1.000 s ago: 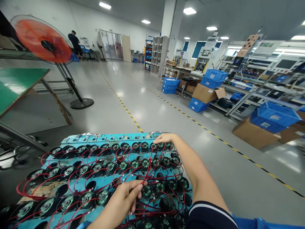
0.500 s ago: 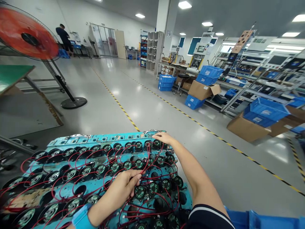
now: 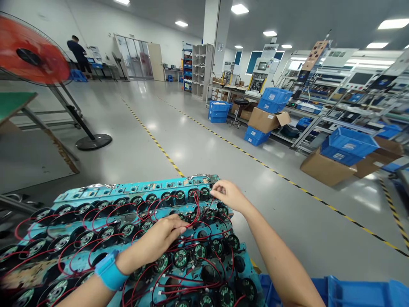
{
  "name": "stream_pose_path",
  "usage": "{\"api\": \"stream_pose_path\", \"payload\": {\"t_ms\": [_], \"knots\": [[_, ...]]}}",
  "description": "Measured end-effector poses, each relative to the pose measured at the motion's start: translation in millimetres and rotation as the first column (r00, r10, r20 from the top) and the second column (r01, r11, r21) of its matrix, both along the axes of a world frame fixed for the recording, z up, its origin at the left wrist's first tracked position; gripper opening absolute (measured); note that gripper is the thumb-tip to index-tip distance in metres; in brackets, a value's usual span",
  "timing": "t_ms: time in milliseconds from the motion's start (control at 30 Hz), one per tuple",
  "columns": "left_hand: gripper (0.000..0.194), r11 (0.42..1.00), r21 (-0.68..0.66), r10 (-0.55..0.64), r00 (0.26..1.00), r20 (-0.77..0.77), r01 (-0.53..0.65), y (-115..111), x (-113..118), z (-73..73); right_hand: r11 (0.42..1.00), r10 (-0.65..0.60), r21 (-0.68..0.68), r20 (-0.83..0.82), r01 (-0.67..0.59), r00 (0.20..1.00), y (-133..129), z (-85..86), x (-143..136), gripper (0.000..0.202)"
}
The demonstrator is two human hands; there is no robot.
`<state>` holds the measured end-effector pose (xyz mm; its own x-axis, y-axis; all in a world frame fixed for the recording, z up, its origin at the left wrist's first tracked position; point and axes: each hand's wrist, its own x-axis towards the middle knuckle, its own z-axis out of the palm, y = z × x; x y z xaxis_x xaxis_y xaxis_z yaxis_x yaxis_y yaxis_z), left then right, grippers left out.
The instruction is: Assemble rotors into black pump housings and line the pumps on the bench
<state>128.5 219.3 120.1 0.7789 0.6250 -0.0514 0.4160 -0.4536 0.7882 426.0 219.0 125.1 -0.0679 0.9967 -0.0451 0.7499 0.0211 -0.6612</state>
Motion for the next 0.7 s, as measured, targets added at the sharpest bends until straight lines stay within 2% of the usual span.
{"api": "stream_pose_path", "payload": {"t_ms": [33, 67, 133, 200, 233, 267, 300, 367, 400, 433, 467, 567, 700], "knots": [[0.038, 0.999, -0.042, 0.008, 1.0, 0.01, -0.008, 0.4, -3.2, 0.3, 0.995, 0.096, 0.021, -0.011, -0.095, 0.995, -2.5, 1.5, -5.3, 0.04], [0.039, 0.993, -0.119, 0.031, 0.999, 0.029, -0.028, -0.1, -6.4, 0.6, 0.978, 0.205, 0.037, -0.019, -0.205, 0.979, -4.1, 2.4, -10.7, 0.045], [0.046, 0.932, -0.354, 0.113, 0.991, 0.075, -0.079, -3.4, -11.2, 0.9, 0.927, 0.369, 0.074, -0.007, -0.368, 0.929, -3.6, 1.4, -21.7, 0.08], [0.056, 0.814, -0.57, 0.209, 0.973, 0.101, -0.115, -7.9, -13.6, 0.1, 0.91, 0.398, 0.117, 0.027, -0.399, 0.917, 2.3, -3.1, -32.1, 0.109], [0.06, 0.773, -0.621, 0.239, 0.966, 0.102, -0.126, -9.6, -14.3, -0.9, 0.906, 0.4, 0.132, 0.039, -0.401, 0.916, 6.9, -6.1, -36.4, 0.109], [0.062, 0.764, -0.631, 0.25, 0.963, 0.097, -0.135, -10.3, -15.0, -2.4, 0.899, 0.414, 0.134, 0.046, -0.416, 0.909, 11.9, -9.0, -39.6, 0.098], [0.061, 0.799, -0.582, 0.244, 0.966, 0.083, -0.152, -9.8, -15.9, -4.2, 0.89, 0.435, 0.126, 0.047, -0.437, 0.899, 17.0, -11.5, -41.6, 0.078], [0.053, 0.918, -0.345, 0.221, 0.975, 0.03, -0.198, -4.5, -18.8, -8.1, 0.872, 0.477, 0.098, 0.048, -0.479, 0.878, 25.6, -14.9, -41.5, 0.036], [0.047, 0.957, -0.197, 0.219, 0.976, -0.002, -0.215, 0.1, -20.8, -9.7, 0.866, 0.491, 0.083, 0.052, -0.494, 0.87, 28.3, -15.9, -39.7, 0.023], [0.041, 0.972, -0.06, 0.226, 0.974, -0.031, -0.228, 5.7, -22.8, -10.8, 0.863, 0.498, 0.071, 0.054, -0.501, 0.865, 29.9, -16.7, -37.1, 0.016], [0.035, 0.97, 0.051, 0.242, 0.969, -0.05, -0.239, 12.1, -24.6, -11.5, 0.863, 0.499, 0.062, 0.054, -0.501, 0.865, 30.4, -17.5, -34.3, 0.016], [0.024, 0.936, 0.258, 0.273, 0.955, -0.112, -0.238, 32.1, -27.1, -11.1, 0.875, 0.48, 0.054, 0.052, -0.482, 0.876, 26.1, -21.8, -27.7, 0.03], [0.024, 0.899, 0.433, 0.228, 0.921, -0.316, -0.074, 51.0, -20.8, -12.0, 0.89, 0.439, 0.069, 0.139, -0.451, 0.888, 17.1, -33.8, -28.2, 0.029]]}}
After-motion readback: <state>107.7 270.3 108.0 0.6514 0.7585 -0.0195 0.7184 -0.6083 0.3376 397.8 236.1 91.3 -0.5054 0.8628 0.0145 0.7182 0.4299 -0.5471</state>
